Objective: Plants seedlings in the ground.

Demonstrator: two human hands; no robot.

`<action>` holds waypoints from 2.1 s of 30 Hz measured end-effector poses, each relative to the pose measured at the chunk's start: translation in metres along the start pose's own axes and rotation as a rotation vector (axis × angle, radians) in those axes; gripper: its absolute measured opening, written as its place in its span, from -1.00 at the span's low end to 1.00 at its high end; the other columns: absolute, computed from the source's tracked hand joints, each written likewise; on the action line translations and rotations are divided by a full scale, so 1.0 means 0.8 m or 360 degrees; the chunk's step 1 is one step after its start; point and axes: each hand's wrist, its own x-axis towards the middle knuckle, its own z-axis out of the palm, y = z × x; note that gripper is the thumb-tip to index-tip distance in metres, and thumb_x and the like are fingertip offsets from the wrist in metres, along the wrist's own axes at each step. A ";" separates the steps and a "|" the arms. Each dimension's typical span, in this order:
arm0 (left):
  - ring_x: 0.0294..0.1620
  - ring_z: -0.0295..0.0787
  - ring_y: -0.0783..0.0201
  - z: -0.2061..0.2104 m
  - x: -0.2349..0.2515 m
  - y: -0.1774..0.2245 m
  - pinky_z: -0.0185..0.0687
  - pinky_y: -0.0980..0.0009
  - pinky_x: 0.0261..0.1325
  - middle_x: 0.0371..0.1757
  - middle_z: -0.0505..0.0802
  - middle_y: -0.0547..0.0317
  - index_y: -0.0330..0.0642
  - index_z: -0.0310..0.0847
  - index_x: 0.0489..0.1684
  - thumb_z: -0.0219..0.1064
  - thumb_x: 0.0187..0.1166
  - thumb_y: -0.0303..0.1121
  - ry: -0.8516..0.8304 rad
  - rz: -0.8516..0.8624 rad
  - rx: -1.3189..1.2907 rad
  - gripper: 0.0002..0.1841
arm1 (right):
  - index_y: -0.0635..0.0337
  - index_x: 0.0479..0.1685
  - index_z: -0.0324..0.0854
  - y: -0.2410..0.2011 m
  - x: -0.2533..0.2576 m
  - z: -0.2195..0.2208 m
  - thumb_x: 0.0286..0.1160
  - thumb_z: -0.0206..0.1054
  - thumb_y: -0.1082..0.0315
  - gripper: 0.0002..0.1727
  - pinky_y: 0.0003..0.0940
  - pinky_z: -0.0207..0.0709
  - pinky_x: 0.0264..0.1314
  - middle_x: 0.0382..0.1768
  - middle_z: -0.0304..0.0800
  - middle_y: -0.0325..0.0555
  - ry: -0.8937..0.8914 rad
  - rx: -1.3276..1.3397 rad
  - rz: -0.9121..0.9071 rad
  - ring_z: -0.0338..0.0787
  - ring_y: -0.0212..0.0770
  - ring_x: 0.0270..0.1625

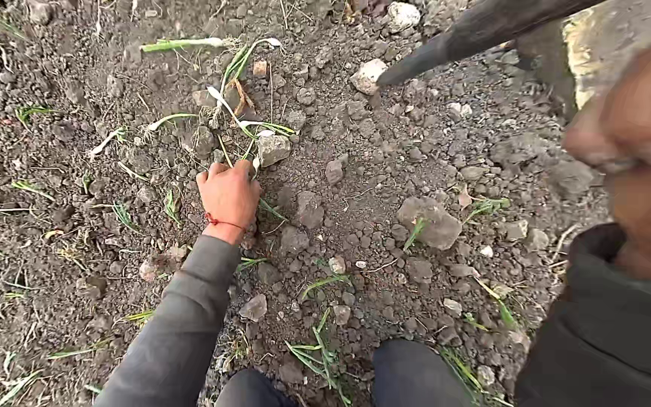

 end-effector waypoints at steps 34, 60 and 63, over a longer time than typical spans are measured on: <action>0.00 0.83 -0.08 -0.041 0.079 0.136 0.64 -0.08 0.16 -0.18 0.96 0.08 0.02 0.94 -0.02 0.38 0.62 -0.34 -0.0011 0.1046 0.0070 -0.81 | 0.06 0.09 0.65 0.137 -0.007 -0.013 0.61 0.37 0.20 -0.78 -0.33 0.57 -0.56 -0.50 0.63 -0.33 0.0214 -0.0388 0.0561 0.59 -0.38 -0.61; 0.25 0.68 -0.30 -0.050 0.168 0.019 0.55 -0.31 0.27 0.05 0.84 -0.17 -0.07 0.90 -0.08 0.49 0.56 -0.29 -0.0028 0.0522 0.0662 -0.86 | -0.02 0.08 0.70 0.145 -0.107 -0.103 0.57 0.39 0.02 -0.69 -0.20 0.52 -0.64 -0.59 0.62 -0.26 0.0314 -0.0489 0.0820 0.55 -0.27 -0.69; 0.32 0.70 -0.34 -0.084 0.178 0.073 0.52 -0.36 0.41 0.11 0.84 -0.29 -0.26 0.86 -0.04 0.37 0.69 -0.28 0.0084 0.0572 0.0203 -0.77 | 0.00 0.02 0.62 0.143 -0.076 -0.112 0.60 0.37 0.12 -0.79 -0.29 0.52 -0.67 -0.64 0.50 -0.35 0.0609 -0.0143 0.0595 0.46 -0.34 -0.73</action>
